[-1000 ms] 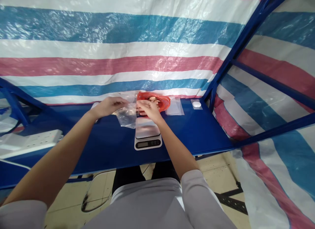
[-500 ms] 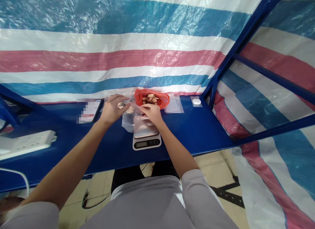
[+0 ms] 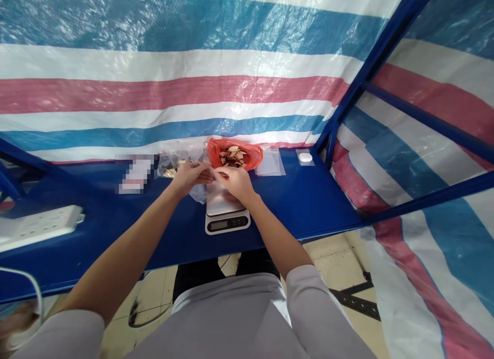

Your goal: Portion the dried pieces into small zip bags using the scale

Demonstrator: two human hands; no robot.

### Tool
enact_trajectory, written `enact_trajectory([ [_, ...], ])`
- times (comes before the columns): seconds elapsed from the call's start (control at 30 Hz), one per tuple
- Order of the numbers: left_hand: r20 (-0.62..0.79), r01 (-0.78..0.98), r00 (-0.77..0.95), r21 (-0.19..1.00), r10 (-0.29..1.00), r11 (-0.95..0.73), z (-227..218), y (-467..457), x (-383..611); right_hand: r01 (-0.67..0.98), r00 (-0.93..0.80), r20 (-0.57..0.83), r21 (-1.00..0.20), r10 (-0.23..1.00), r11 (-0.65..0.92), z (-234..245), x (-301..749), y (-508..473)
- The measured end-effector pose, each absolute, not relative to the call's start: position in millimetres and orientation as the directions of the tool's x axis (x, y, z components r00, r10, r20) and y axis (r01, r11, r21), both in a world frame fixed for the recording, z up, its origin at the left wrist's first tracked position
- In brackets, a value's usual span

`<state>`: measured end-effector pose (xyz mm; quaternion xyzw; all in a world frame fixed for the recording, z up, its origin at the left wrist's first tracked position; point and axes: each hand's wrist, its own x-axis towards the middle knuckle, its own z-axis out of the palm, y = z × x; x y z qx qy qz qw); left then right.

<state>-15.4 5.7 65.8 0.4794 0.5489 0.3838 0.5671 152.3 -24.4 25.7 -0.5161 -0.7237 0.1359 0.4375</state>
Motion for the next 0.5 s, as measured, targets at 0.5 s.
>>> enact_trajectory([
  [0.5, -0.082, 0.077, 0.235, 0.995, 0.968, 0.066, 47, 1, -24, 0.492, -0.205, 0.25, -0.809, 0.946, 0.32, 38, 167, -8],
])
